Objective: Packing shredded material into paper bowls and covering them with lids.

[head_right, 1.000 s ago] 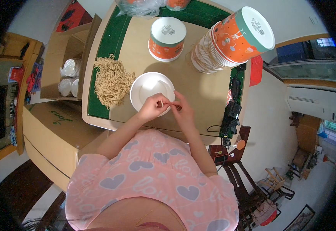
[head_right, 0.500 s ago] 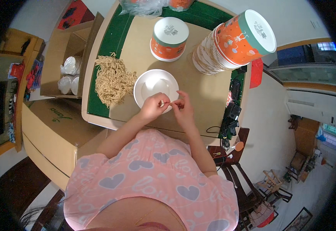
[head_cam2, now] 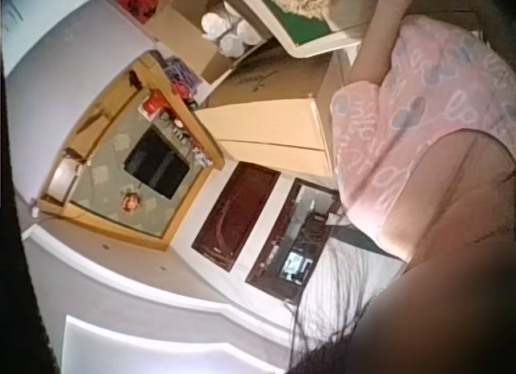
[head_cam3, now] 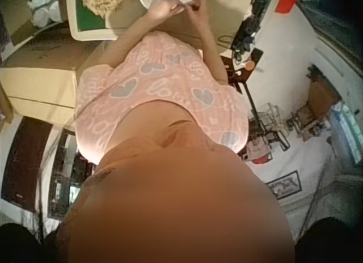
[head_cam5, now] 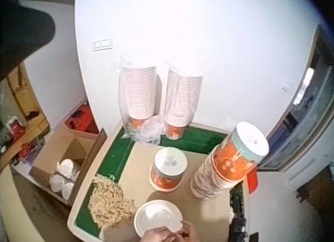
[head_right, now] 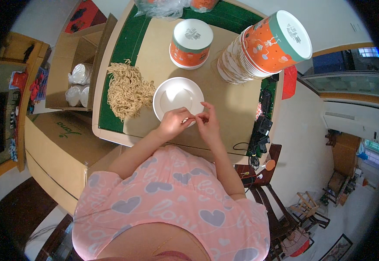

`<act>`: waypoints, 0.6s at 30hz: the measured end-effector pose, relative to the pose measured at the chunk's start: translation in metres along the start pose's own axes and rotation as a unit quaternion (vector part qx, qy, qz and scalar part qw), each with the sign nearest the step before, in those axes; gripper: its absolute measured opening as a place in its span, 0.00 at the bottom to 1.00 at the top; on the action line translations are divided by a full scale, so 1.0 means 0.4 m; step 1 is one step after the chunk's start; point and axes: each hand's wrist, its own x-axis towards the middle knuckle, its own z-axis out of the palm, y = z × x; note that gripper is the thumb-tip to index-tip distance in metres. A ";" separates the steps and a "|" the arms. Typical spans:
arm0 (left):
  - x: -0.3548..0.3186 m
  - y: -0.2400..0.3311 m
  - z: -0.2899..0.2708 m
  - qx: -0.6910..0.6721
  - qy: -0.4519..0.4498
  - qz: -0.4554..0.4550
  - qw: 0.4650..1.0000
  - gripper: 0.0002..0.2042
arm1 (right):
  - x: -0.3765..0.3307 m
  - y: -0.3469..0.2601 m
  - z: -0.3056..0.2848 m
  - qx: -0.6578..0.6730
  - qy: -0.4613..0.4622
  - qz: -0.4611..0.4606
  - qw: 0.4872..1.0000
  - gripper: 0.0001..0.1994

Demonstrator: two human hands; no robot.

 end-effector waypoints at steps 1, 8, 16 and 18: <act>0.001 0.000 0.004 0.018 -0.001 -0.006 1.000 0.04 | 0.000 0.000 0.000 0.007 0.001 -0.001 1.000 0.25; 0.011 -0.006 -0.001 -0.114 0.009 -0.118 0.986 0.02 | -0.002 -0.011 0.009 0.003 0.011 0.000 1.000 0.20; 0.009 -0.050 -0.007 -0.260 -0.032 -0.214 0.941 0.01 | -0.014 -0.043 0.013 -0.236 0.051 -0.105 0.965 0.10; 0.012 -0.045 -0.010 -0.263 -0.041 -0.214 0.940 0.01 | -0.012 -0.035 0.013 -0.241 0.053 -0.108 0.963 0.08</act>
